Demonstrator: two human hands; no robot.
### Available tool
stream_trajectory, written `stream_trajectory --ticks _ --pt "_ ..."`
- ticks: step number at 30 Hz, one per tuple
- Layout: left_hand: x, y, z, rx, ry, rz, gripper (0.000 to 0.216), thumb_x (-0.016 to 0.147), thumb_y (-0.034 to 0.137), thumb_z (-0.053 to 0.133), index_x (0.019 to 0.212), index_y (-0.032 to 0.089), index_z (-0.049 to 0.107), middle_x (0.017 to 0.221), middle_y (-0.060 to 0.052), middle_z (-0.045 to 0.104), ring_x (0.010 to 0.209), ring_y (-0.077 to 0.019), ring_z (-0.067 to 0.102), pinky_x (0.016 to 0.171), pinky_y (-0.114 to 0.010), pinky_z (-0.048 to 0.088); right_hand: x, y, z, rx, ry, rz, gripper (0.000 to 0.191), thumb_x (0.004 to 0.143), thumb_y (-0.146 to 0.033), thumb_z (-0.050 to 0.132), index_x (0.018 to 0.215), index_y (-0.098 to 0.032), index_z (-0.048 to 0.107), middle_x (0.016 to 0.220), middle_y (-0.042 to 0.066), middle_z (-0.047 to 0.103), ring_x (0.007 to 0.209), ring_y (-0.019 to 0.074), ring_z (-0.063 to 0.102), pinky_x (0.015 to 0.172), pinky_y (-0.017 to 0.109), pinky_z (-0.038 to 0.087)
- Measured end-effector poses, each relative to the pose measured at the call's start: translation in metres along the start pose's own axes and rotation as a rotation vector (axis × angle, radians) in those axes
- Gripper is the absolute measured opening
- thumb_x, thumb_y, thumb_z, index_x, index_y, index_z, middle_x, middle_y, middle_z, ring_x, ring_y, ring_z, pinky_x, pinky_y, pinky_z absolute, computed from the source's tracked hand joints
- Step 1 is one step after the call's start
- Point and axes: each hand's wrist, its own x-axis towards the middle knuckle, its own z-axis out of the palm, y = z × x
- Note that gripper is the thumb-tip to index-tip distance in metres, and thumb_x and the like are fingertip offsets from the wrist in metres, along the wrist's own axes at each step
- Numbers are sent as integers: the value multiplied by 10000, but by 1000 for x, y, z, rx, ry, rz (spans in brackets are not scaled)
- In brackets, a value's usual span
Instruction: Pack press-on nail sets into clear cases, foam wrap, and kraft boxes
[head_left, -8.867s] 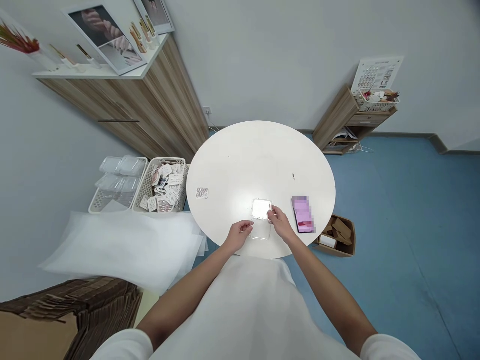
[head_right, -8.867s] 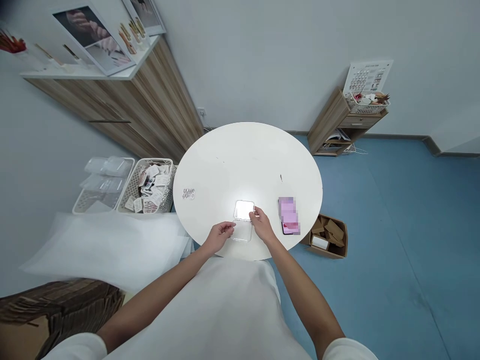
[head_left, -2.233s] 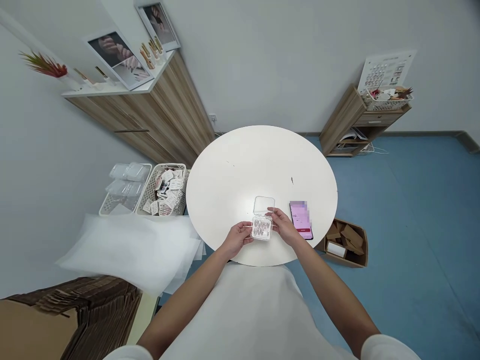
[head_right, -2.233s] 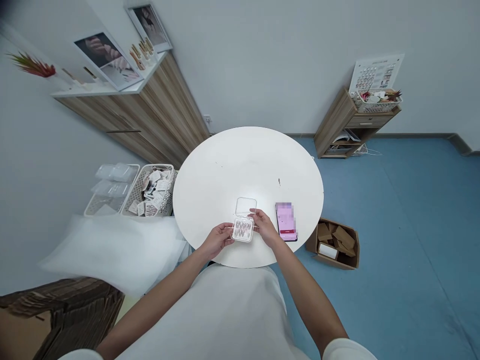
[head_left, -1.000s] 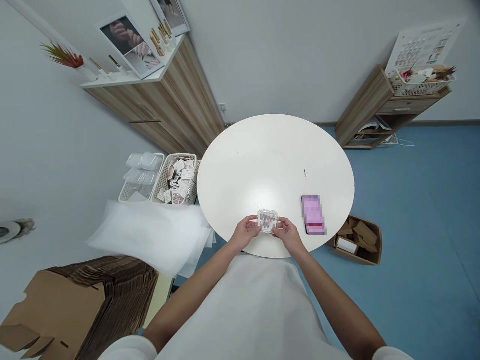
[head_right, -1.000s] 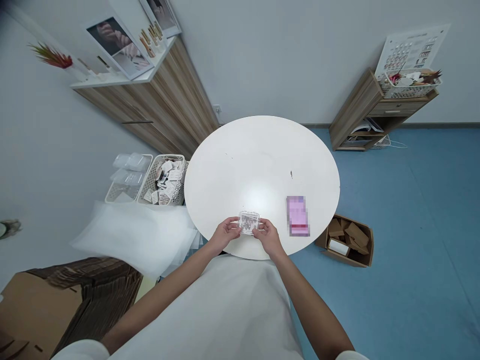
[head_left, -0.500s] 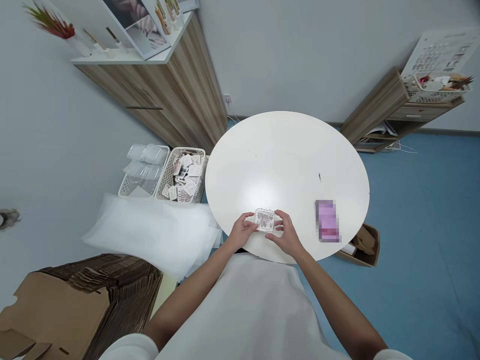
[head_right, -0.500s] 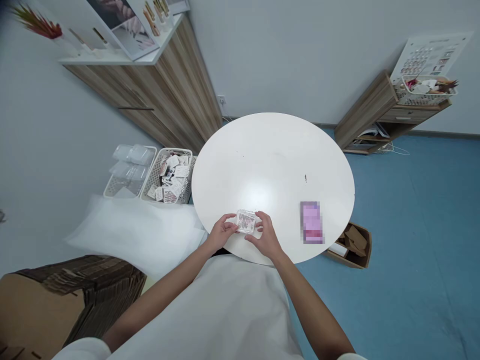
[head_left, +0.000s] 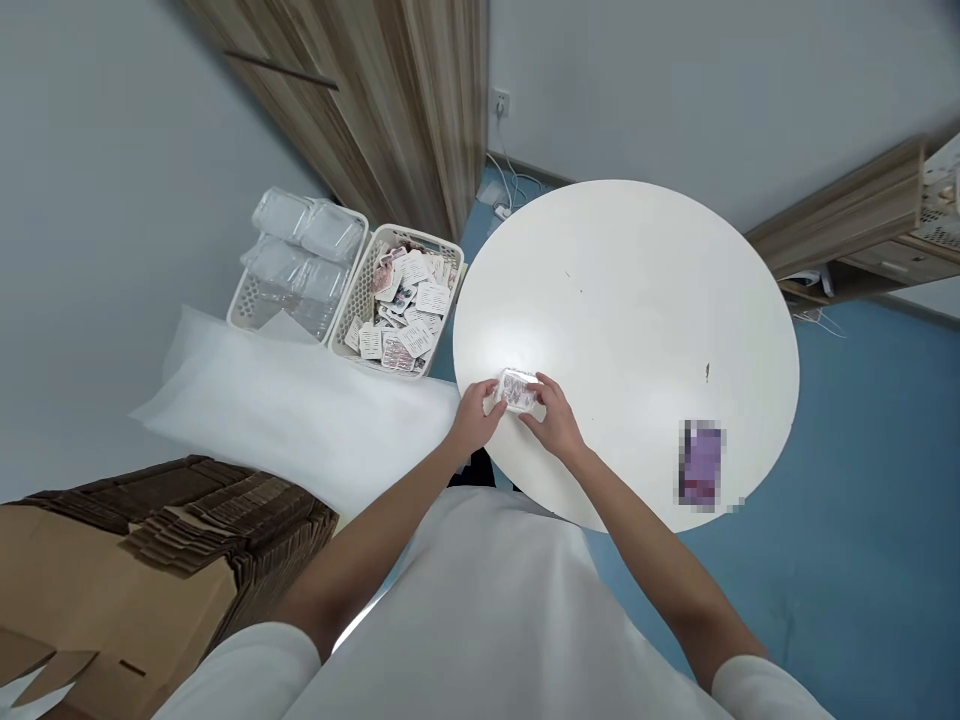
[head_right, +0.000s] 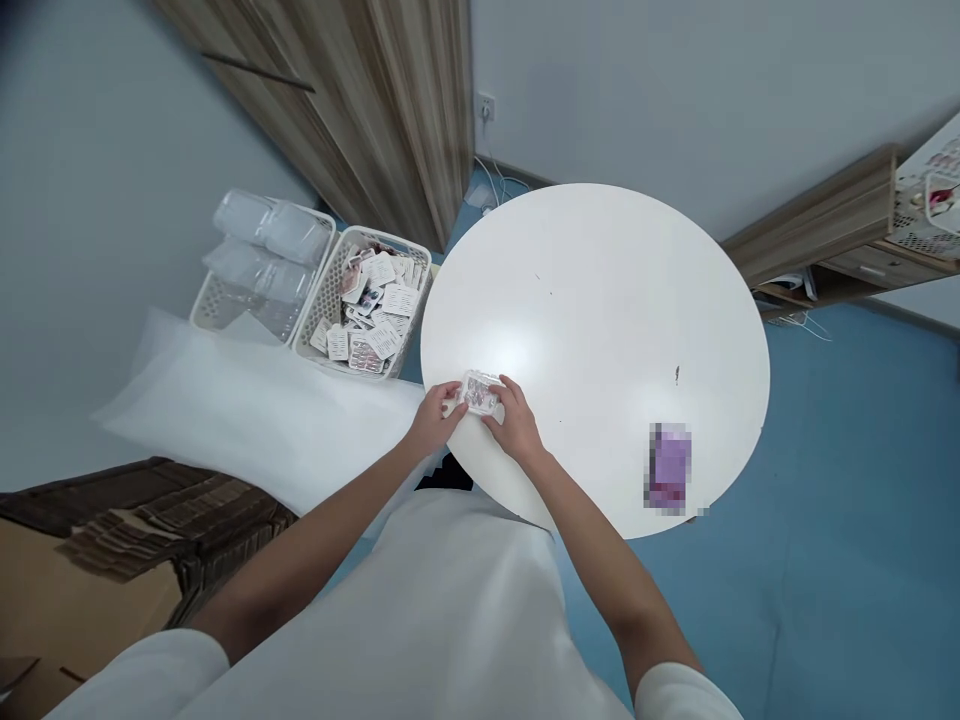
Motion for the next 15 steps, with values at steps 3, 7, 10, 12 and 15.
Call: stream_trajectory --ticks 3,7,10,12,15 --pt "26 -9 -15 102 38 15 446 743 304 556 1166 185 479 1021 -83 493 945 -200 491 807 -314 403 34 -3 15 -30 -19 -16 465 734 -277 578 1173 -245 428 1354 69 321 1156 220 409 902 373 408" --pt "55 -15 -28 174 37 32 479 754 312 536 1202 169 446 1013 -82 478 908 -188 497 801 -321 413 69 -2 25 -97 -17 -49 483 729 -278 578 1181 -236 414 1360 62 328 1174 234 382 926 402 372" --pt "69 -17 -33 207 21 45 487 761 326 521 1215 174 431 1031 -89 466 927 -197 493 817 -340 413 85 0 28 -170 -6 -54 489 719 -277 590 1174 -226 419 1354 69 345 1171 257 375 934 429 348" --pt "74 -19 -33 225 12 49 502 755 327 526 1222 171 423 1041 -97 460 957 -213 485 834 -359 407 91 2 30 -196 -18 -52 502 719 -274 590 1184 -220 409 1353 76 346 1167 262 374 928 431 350" --pt "77 -24 -31 252 7 50 513 749 322 529 1225 170 416 1051 -105 458 989 -233 472 850 -389 400 96 7 33 -228 -34 -46 526 715 -271 587 1202 -224 391 1355 73 344 1154 267 385 924 439 351"
